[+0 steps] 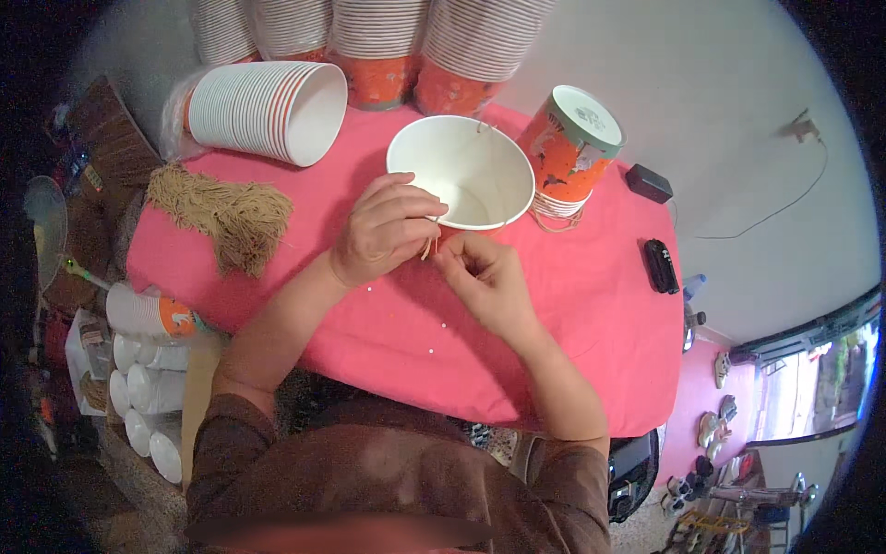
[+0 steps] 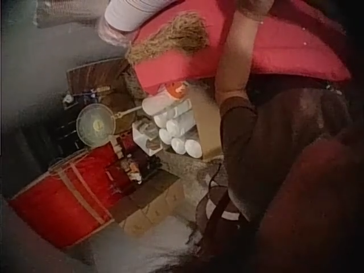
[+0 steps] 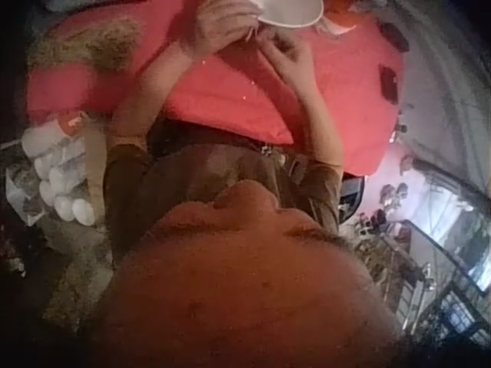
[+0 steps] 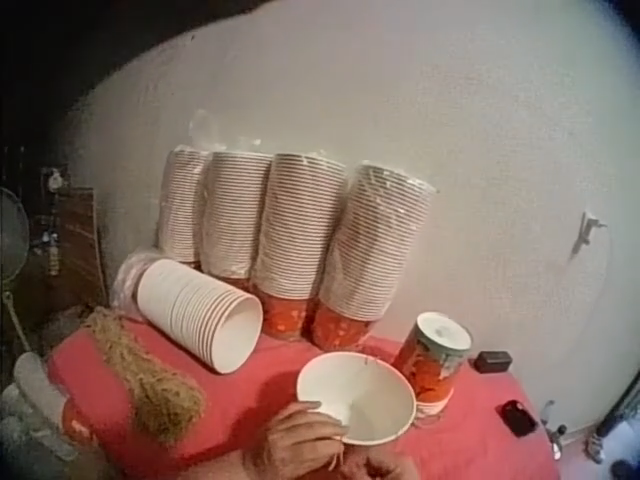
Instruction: Attaching and tying strings to the rims of paper buckets.
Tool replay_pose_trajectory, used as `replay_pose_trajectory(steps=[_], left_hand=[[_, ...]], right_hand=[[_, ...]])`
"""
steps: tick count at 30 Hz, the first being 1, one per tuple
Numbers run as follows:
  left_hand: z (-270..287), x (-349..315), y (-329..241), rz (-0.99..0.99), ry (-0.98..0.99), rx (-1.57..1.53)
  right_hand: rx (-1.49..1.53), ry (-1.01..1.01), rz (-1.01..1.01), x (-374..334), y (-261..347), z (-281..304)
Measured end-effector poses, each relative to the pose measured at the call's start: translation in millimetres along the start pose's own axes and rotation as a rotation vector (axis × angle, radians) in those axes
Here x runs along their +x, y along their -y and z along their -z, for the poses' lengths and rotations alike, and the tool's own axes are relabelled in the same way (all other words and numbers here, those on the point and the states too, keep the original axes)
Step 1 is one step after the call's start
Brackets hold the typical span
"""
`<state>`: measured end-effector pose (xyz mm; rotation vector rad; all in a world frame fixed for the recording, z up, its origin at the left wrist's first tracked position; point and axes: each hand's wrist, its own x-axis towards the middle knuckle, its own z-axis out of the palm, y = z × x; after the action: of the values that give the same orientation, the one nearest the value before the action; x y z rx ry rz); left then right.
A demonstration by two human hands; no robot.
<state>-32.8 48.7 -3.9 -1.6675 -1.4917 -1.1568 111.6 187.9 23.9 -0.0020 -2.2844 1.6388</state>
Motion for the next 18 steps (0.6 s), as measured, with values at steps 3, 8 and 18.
replay_pose_trajectory(steps=[3, 8, 18], left_hand=[[-1, -1, 2, -0.016, -0.019, -0.011], [-5, -1, 7, -0.072, -0.067, 0.014], [-4, -2, 12, 0.062, -0.131, 0.066]], right_hand=[[0.203, 0.145, -0.129, 1, 7, 6], [0.162, 0.236, -0.088, 2, 7, 6], [-0.191, 0.223, -0.027, -5, 21, 13]])
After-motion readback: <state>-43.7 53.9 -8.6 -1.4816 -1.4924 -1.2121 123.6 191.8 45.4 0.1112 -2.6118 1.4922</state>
